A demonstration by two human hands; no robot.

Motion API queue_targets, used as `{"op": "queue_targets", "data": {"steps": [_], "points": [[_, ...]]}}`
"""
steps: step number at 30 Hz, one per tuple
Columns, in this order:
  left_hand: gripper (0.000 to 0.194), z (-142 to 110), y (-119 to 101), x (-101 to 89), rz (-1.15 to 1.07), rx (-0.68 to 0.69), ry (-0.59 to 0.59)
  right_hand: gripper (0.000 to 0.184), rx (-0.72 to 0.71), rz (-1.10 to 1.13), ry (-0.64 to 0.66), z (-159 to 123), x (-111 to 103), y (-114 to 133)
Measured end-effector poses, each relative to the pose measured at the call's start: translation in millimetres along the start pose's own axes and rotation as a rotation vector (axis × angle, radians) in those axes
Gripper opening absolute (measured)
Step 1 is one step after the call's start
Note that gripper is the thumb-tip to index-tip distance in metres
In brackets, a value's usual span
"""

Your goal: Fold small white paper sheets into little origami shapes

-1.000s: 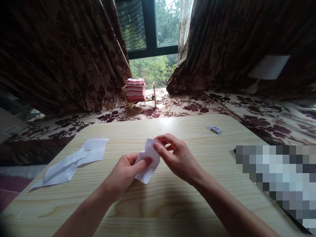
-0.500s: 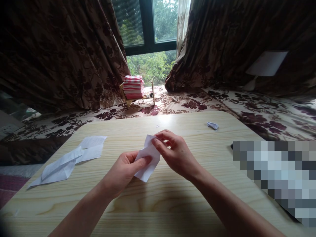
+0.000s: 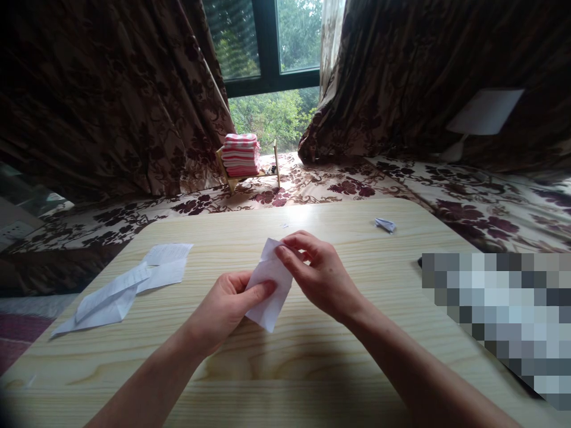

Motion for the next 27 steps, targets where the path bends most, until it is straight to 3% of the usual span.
{"op": "queue_targets", "data": {"steps": [13,19,23,27], "points": [[0.022,0.2,-1.5,-0.8,-0.010,0.004,-0.018,0.017,0.001,0.012,-0.008,-0.3,2.2,-1.1],[0.021,1.2,-4.9,-13.4,0.050,0.150,-0.207,0.017,0.027,0.041,0.011,-0.4,3.0,-1.2],[0.019,2.1,-4.7,-17.1,0.086,0.231,-0.275,0.018,0.103,0.059,0.073,-0.5,5.4,-2.5],[0.022,3.6,-2.7,-17.8,-0.092,0.198,-0.298,0.019,0.155,0.079,0.222,-1.8,11.1,-4.1]]}}
Point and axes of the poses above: each hand's wrist, its own z-axis towards the middle knuckle, its own x-axis out of the palm, y = z × x, the point moved 4 cm from there along z, towards the middle knuckle, and after that the axes turned 6 degrees about -z, right-handed, at the moved point
